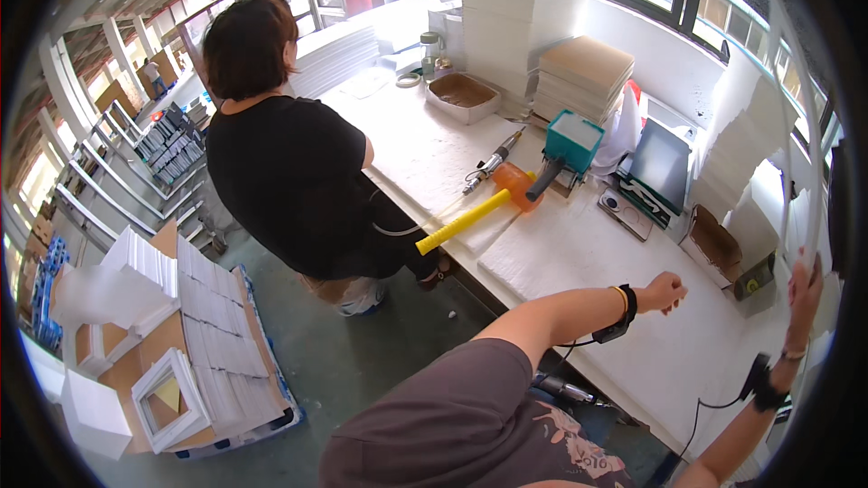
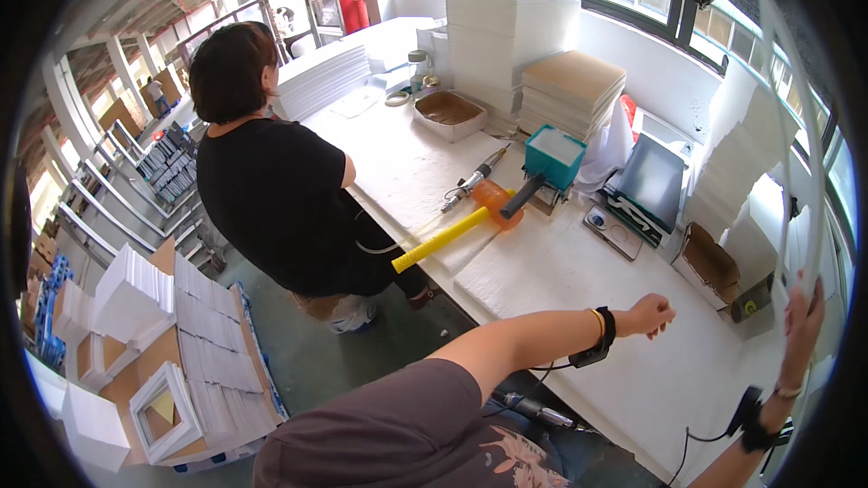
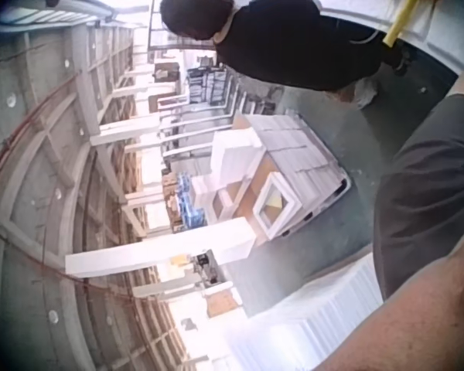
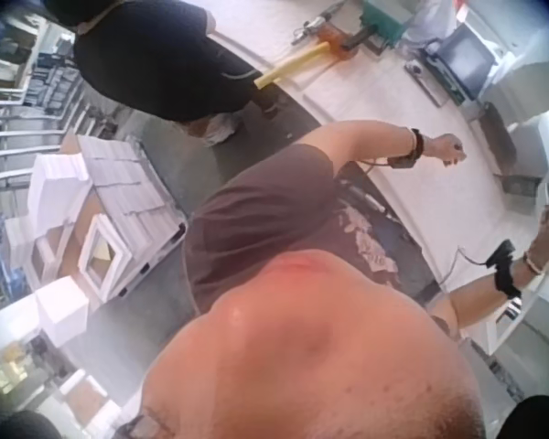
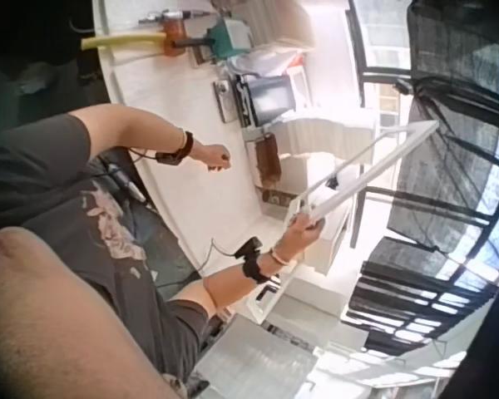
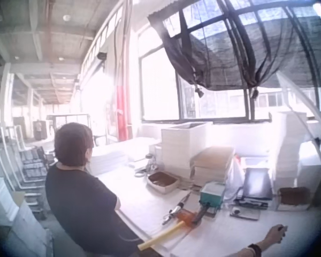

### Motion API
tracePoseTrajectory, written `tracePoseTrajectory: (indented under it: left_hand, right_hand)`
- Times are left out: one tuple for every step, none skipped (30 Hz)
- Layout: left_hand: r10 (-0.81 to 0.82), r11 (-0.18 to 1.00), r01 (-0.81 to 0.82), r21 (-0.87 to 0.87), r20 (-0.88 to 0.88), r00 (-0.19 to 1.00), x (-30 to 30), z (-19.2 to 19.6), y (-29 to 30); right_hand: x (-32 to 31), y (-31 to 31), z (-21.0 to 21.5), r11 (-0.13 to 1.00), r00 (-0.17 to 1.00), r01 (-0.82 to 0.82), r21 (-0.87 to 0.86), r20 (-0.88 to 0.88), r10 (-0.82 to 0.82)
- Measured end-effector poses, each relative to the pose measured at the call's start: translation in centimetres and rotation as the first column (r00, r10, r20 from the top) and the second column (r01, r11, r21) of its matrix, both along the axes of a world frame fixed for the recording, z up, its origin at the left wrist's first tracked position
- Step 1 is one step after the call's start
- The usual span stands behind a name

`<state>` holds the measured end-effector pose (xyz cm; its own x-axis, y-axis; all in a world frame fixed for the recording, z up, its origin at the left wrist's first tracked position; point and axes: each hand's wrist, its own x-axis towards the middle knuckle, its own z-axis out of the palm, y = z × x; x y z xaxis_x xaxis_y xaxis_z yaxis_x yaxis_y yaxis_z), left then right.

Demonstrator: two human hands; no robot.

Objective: Assembling white furniture panels by inserting glass or plastic components and securing them with screws using a pneumatic screwdriver.

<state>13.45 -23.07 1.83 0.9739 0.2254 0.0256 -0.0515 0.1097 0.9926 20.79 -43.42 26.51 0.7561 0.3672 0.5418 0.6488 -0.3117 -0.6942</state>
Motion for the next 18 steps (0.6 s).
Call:
tracePoseTrajectory:
  left_hand:
    - [0.001,0.991,-0.003,-0.131,-0.012,1.000,-0.9,1.0,1.1]
    - [-0.075,0.963,0.071,-0.259,-0.005,0.997,-1.2,2.8,0.7]
    - [-0.084,0.932,0.083,-0.354,0.013,0.996,-2.2,3.6,1.8]
    - [-0.103,0.889,0.109,-0.444,0.037,0.994,-3.5,4.7,2.8]
    - [-0.097,0.868,0.115,-0.484,0.062,0.993,-5.0,5.1,4.5]
    - [-0.093,0.843,0.125,-0.523,0.088,0.992,-6.6,5.4,6.1]
    - [-0.048,0.824,0.094,-0.558,0.096,0.994,-8.0,5.8,7.8]
    - [-0.013,0.801,0.070,-0.595,0.099,0.995,-9.2,5.8,9.2]
    - [0.002,0.763,0.082,-0.641,0.130,0.992,-10.4,6.0,10.6]
    - [0.018,0.720,0.098,-0.687,0.160,0.987,-11.4,6.1,11.8]
    - [-0.023,0.682,0.157,-0.715,0.194,0.981,-11.9,5.4,13.2]
    - [-0.077,0.637,0.222,-0.738,0.226,0.971,-12.2,4.8,14.6]
    - [-0.097,0.689,0.236,-0.685,0.236,0.967,-13.3,4.8,15.5]
    - [-0.133,0.811,0.251,-0.529,0.252,0.959,-13.9,4.7,15.9]
    - [-0.176,0.862,0.230,-0.451,0.159,0.972,-15.2,5.4,16.2]
    - [-0.209,0.784,0.253,-0.566,0.143,0.968,-15.6,3.4,18.1]
    - [-0.217,0.811,0.147,-0.566,-0.058,0.974,-15.8,4.2,18.1]
    - [-0.226,0.808,0.137,-0.573,-0.087,0.970,-15.8,3.9,17.8]
  right_hand:
    - [-1.5,0.3,-2.5,0.994,0.999,-0.051,0.099,-0.004,0.051]
    - [-3.2,-2.2,-3.9,0.998,0.999,-0.042,0.039,-0.028,0.043]
    - [-7.4,-2.0,-3.5,0.987,0.997,-0.061,-0.150,-0.057,0.053]
    - [-8.0,-2.8,-6.4,0.992,0.994,-0.099,-0.080,0.045,0.102]
    - [-10.7,-2.4,-7.3,0.978,0.979,-0.194,-0.084,-0.081,0.187]
    - [-12.5,-2.6,-8.1,0.965,0.959,-0.234,-0.119,-0.191,0.209]
    - [-13.9,-2.5,-9.2,0.949,0.962,-0.264,-0.170,-0.112,0.248]
    - [-14.9,-3.2,-10.2,0.943,0.958,-0.255,-0.212,-0.183,0.218]
    - [-15.8,-3.9,-11.3,0.941,0.961,-0.246,-0.230,-0.184,0.206]
    - [-16.4,-4.4,-12.1,0.939,0.964,-0.234,-0.252,-0.184,0.191]
    - [-16.2,-4.8,-12.8,0.941,0.966,-0.220,-0.258,-0.193,0.173]
    - [-15.5,-5.4,-14.0,0.910,0.966,-0.239,-0.337,-0.173,0.190]
    - [-15.3,-6.9,-15.7,0.877,0.969,-0.237,-0.419,-0.168,0.182]
    - [-14.5,-7.7,-17.5,0.880,0.982,-0.190,-0.435,-0.079,0.173]
    - [-13.5,-7.9,-18.3,0.830,0.966,-0.210,-0.517,0.023,0.259]
    - [-12.7,-7.4,-18.2,0.769,0.910,-0.238,-0.593,0.142,0.391]
    - [-12.2,-7.3,-18.0,0.724,0.906,-0.227,-0.651,0.131,0.402]
    - [-11.7,-7.5,-18.2,0.705,0.900,-0.247,-0.665,0.113,0.422]
